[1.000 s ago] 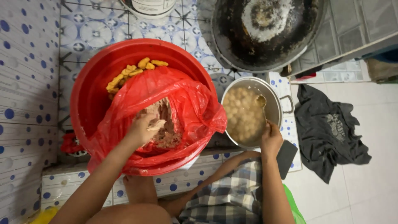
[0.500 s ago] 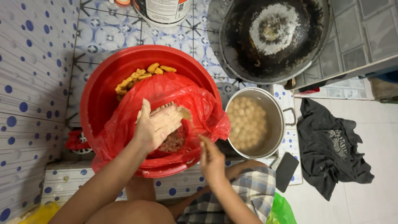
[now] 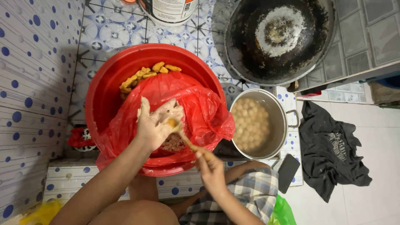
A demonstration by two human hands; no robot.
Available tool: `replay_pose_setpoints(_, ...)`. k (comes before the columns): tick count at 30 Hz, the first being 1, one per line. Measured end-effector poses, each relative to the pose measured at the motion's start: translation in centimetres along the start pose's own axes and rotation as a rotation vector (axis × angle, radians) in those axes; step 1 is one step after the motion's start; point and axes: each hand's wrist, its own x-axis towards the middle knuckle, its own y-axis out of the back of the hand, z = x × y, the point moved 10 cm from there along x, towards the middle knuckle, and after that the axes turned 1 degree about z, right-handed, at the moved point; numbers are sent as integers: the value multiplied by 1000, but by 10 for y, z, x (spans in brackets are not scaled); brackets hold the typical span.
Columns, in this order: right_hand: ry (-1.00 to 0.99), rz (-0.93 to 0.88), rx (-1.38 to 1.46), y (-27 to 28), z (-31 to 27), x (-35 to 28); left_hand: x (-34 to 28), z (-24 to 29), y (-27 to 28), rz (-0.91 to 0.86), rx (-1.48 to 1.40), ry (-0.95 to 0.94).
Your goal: Forming meatballs by scooping meat mixture with a spoon and dropping them into a pot of simmering water.
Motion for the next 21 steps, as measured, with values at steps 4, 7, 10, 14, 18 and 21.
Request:
replay_pose_setpoints(4,331,142,-329,4,-44,14,-2,-10,-18,-178,-98,34)
replay_pose_setpoints(7,452,135,-467,-9,-48,15,12,-12,-9,-228,-94,12)
replay_pose_setpoints(10,432,56,-441,-25,-51,1,6,-3,-10,-209,-74,-5)
replay_pose_setpoints(14,170,-53,-252,-22,-20,-6,-5,2,1,-24,2,27)
replay_pose_setpoints(18,-103,-118,46,4,-1,10,-1,14,8,79,106,-112)
replay_pose_setpoints(21,37,36,31,35,-18,18,-3,14,7,145,788,-152)
